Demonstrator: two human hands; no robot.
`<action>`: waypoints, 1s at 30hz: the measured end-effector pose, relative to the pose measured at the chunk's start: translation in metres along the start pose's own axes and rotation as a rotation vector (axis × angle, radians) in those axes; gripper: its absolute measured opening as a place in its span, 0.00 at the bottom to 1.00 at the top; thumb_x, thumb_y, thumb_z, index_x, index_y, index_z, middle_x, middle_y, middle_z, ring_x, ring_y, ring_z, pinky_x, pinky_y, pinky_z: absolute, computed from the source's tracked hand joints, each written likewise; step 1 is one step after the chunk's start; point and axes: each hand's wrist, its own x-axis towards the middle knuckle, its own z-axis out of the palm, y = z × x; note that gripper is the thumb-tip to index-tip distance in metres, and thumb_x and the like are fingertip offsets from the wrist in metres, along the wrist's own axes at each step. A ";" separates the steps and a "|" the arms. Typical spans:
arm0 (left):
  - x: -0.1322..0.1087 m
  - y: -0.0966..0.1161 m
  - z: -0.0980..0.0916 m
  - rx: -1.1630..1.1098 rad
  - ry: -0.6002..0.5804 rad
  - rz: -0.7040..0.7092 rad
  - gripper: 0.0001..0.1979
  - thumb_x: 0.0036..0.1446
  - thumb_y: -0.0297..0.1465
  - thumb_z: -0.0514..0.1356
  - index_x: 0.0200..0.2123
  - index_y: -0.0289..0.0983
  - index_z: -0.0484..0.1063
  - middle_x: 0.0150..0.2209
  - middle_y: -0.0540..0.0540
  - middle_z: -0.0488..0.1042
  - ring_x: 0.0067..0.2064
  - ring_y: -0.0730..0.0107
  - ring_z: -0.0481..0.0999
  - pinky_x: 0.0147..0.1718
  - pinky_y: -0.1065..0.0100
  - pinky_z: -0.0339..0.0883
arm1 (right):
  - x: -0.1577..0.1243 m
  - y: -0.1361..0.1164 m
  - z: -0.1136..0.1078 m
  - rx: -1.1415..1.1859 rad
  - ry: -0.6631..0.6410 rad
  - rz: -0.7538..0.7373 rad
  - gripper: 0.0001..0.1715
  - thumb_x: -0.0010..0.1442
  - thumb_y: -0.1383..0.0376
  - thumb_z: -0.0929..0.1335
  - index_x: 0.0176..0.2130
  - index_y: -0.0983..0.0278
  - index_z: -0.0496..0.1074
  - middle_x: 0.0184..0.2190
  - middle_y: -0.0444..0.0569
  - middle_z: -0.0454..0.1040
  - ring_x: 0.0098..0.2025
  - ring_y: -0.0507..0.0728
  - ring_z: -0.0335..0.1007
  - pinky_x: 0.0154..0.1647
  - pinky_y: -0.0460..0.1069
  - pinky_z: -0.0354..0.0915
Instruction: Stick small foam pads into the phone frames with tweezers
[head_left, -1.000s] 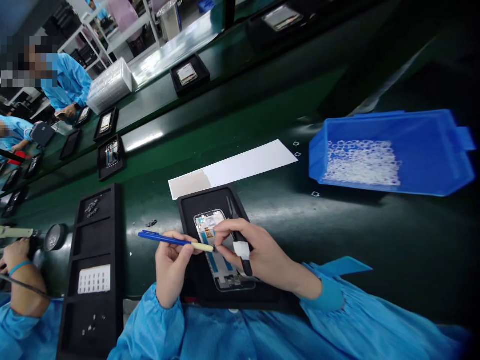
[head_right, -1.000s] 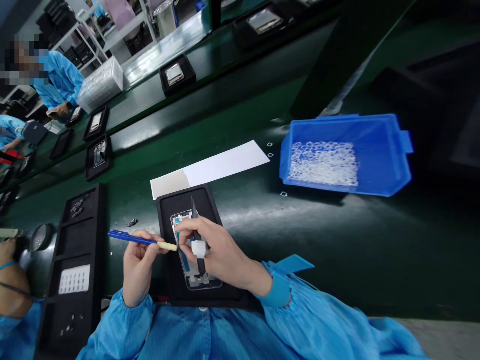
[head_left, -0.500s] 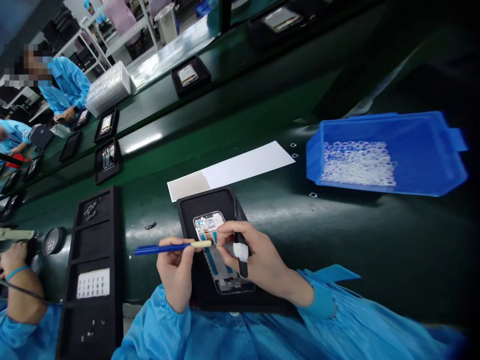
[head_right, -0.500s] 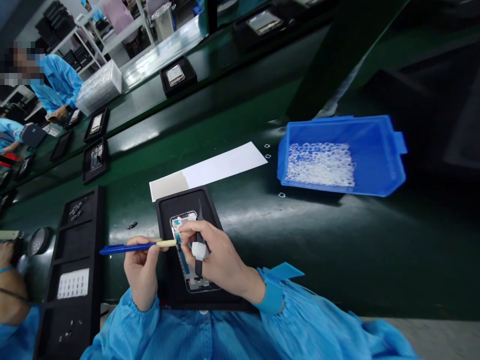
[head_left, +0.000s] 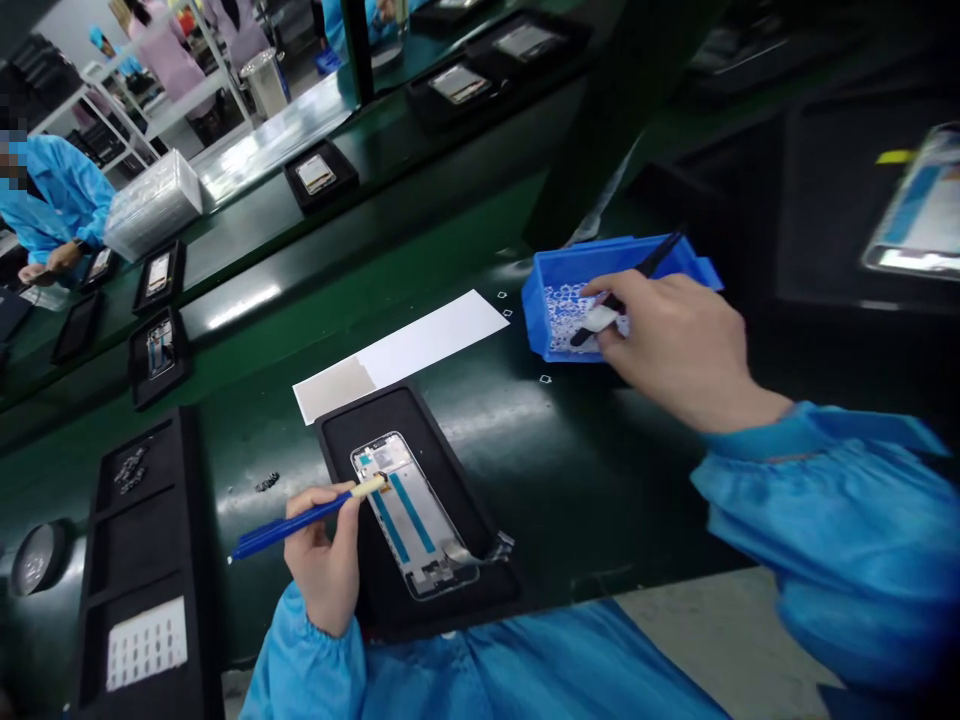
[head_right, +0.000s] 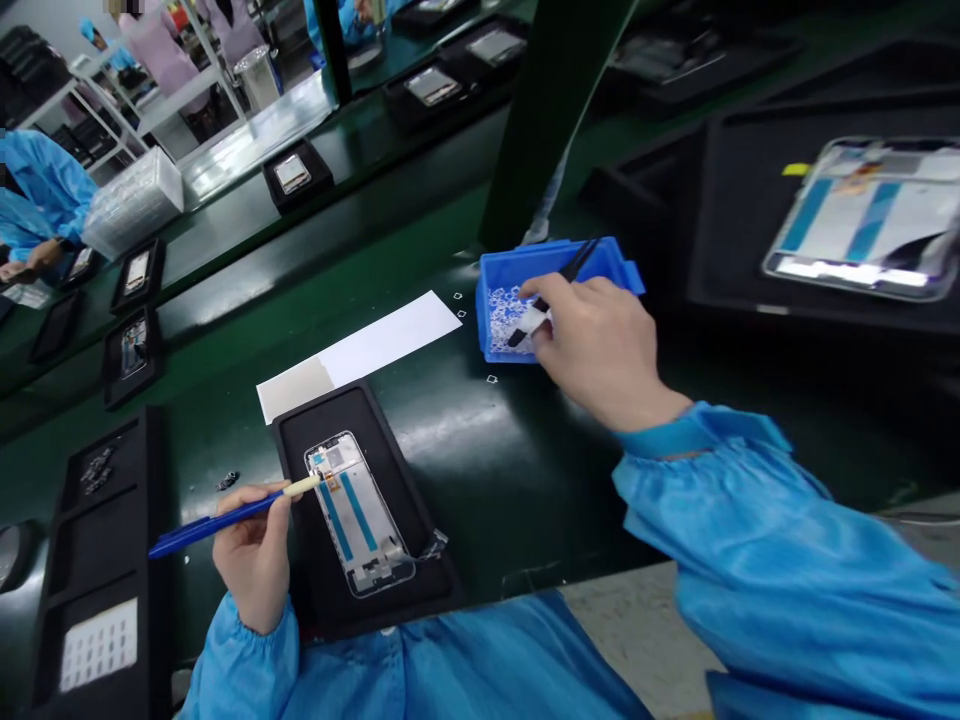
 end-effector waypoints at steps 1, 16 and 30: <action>0.000 0.000 0.000 0.012 -0.004 0.020 0.09 0.55 0.33 0.66 0.34 0.38 0.68 0.32 0.50 0.77 0.35 0.67 0.82 0.36 0.65 0.78 | -0.002 -0.003 0.002 0.020 0.036 -0.001 0.17 0.51 0.72 0.69 0.43 0.65 0.73 0.30 0.54 0.76 0.35 0.61 0.69 0.32 0.52 0.57; 0.047 -0.006 0.021 0.415 -0.362 0.186 0.06 0.61 0.34 0.61 0.36 0.37 0.72 0.33 0.47 0.77 0.34 0.69 0.80 0.34 0.70 0.75 | -0.076 -0.130 0.043 0.748 -0.289 -0.602 0.24 0.56 0.77 0.60 0.47 0.59 0.70 0.37 0.49 0.77 0.40 0.59 0.71 0.62 0.67 0.56; 0.051 -0.002 0.026 0.513 -0.433 0.164 0.06 0.62 0.35 0.60 0.37 0.39 0.71 0.33 0.49 0.77 0.33 0.71 0.79 0.34 0.72 0.74 | -0.079 -0.125 0.040 0.727 -0.361 -0.605 0.20 0.59 0.74 0.61 0.50 0.63 0.68 0.42 0.52 0.77 0.47 0.61 0.69 0.65 0.69 0.52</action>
